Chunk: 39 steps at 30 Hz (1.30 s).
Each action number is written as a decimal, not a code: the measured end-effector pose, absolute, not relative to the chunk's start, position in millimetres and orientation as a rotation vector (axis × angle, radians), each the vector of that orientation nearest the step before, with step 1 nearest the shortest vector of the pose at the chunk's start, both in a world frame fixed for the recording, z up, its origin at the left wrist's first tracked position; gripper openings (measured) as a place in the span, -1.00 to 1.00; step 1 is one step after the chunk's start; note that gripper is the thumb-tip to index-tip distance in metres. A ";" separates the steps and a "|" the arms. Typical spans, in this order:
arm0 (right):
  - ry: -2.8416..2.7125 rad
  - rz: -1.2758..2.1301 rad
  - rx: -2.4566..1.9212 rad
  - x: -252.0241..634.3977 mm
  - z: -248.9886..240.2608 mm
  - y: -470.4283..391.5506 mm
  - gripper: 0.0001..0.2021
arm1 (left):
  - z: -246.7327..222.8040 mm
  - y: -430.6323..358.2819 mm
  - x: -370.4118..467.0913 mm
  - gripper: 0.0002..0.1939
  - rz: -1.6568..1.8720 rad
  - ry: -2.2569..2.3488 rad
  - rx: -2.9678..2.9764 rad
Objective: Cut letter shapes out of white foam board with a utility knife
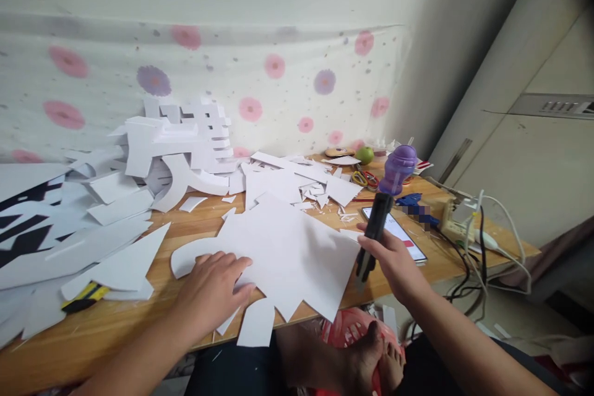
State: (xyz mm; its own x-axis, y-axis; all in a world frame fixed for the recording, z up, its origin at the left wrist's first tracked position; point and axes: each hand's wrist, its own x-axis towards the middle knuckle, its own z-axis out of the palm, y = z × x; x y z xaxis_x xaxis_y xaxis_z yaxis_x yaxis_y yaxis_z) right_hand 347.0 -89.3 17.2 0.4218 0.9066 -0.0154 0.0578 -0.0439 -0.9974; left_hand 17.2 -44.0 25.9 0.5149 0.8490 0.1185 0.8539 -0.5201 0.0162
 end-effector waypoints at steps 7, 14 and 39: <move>-0.924 0.994 -1.408 341.2 11.3 -108.5 -0.63 | 41.7 19.1 -0.1 -0.72 -0.288 -1.351 -2.826; -0.794 1.081 -1.294 318.8 15.9 -106.1 -0.60 | 1.6 43.3 2.1 -0.65 -0.259 -0.957 -3.141; -1.567 0.541 -1.640 233.1 2.0 -35.0 -0.78 | -12.1 43.8 -6.3 -0.71 -0.497 -0.895 -3.213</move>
